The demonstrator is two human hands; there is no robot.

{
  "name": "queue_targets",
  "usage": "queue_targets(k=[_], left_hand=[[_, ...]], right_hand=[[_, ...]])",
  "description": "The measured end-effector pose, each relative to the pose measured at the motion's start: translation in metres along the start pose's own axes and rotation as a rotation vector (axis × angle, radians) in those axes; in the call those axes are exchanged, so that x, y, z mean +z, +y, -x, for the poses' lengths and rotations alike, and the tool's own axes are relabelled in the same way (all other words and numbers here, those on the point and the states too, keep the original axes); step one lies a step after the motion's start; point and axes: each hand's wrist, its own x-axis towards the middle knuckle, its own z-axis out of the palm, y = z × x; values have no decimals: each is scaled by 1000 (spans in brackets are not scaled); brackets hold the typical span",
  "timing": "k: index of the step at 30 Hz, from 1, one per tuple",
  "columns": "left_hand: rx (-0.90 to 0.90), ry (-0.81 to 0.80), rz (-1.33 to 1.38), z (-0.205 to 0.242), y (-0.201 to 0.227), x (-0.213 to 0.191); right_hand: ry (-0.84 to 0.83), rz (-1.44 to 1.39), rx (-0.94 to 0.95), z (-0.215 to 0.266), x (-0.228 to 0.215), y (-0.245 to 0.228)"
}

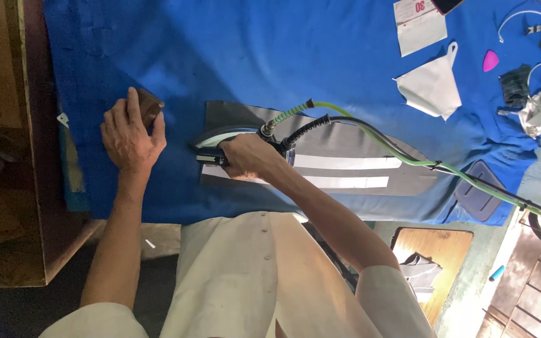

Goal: The person irons a dark fabric piece on a blue-covered work surface. They place white strips onto the fabric and press them with a steam iron, using a wooden block to hold the material in place. The person repeatedly irons the strips and fabric, adjusting the position of the iron and the wooden block throughout the process.

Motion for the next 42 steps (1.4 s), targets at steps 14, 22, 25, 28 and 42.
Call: queue_targets(k=[14,22,25,28,42], left_hand=[[20,-42,4,3,-1,4],[-11,-191,52,11,0,1],[-12,-180,55,13,0,3],[-21,-202,53,17,-2,6],[-31,-188,39,6,4,3]], right_hand=[[27,-5,22,7,-13,-10],[10,-82,-71,10,-20,-9],[29,-85,-82,11,-18,-9],[23,-81,-80,9,-15,-8],[19,-43,-79,9,-15,-7]])
